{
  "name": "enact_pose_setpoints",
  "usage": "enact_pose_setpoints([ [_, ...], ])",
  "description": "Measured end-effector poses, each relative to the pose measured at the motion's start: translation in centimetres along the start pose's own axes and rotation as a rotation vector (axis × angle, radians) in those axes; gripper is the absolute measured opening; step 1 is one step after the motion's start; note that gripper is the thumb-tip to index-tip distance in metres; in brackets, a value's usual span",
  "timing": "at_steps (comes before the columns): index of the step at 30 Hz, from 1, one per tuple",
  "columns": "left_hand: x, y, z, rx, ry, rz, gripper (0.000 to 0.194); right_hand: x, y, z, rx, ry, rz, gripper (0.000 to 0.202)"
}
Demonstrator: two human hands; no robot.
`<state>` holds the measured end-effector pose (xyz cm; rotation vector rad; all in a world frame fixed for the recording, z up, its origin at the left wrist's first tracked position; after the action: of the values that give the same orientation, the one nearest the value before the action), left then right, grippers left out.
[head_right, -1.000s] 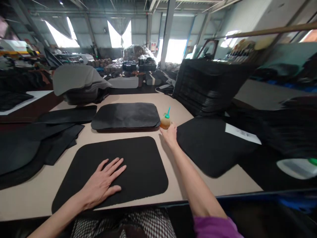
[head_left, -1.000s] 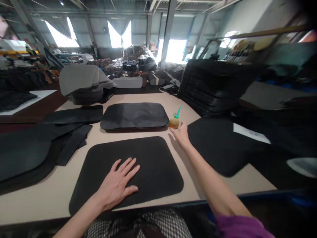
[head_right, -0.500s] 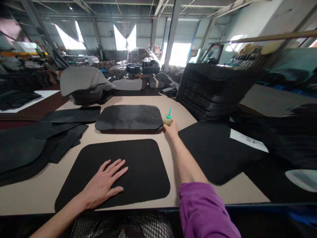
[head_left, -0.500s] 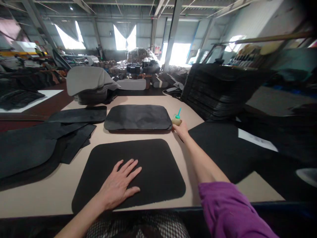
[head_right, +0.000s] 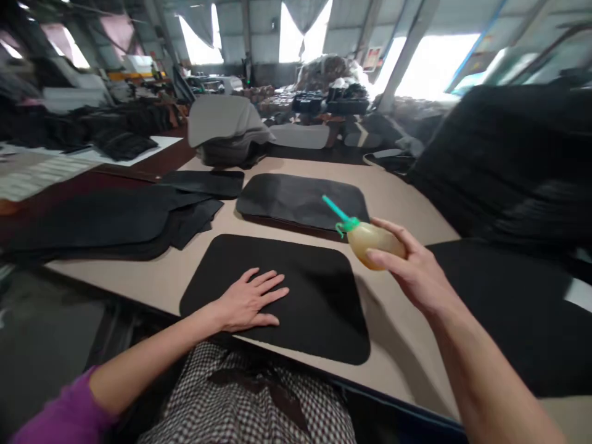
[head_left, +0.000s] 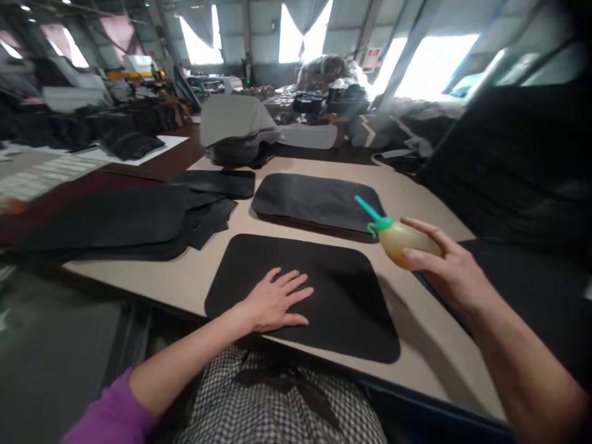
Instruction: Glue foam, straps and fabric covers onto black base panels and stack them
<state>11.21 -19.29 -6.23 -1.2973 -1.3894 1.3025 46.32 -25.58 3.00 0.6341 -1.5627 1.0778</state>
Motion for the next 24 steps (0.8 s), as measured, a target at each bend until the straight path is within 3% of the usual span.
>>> enact_pose_setpoints([
  [3, -1.0, -0.3, 0.6, -0.033, -0.04, -0.038, 0.075, 0.4, 5.9, 2.8, 0.145, 0.087, -0.138, 0.067],
  [6, -2.5, -0.1, 1.4, -0.078, -0.108, -0.025, 0.078, 0.4, 12.6, 5.1, 0.269, 0.105, -0.21, 0.055],
  [11, -3.6, 1.6, 2.2, -0.067, -0.228, 0.15, 0.082, 1.2, 21.0, 7.3, 0.462, -0.004, 0.02, 0.047],
  [14, -3.3, 2.0, 2.1, -0.047, -0.213, 0.174, 0.084, 2.5, 23.6, 7.8, 0.542, -0.112, 0.21, 0.05],
  [18, -3.2, 1.3, 2.3, -0.045, -0.226, 0.099, 0.085, 3.8, 25.5, 8.5, 0.601, -0.2, 0.237, 0.057],
  [24, -3.5, 1.0, 3.0, -0.101, -0.238, 0.107, 0.085, 3.8, 27.0, 8.5, 0.541, -0.357, 0.317, 0.052],
])
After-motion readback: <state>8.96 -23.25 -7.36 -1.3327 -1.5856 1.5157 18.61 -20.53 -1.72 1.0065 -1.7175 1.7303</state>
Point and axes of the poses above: each hand's wrist, its own z-axis away from the middle knuckle, its own y-axis out of the palm, x = y × z, the point moved 1 cm from there along -z, towards the middle knuckle, and after that the axes turned 13 degrees about y, right-handed, at the moved point
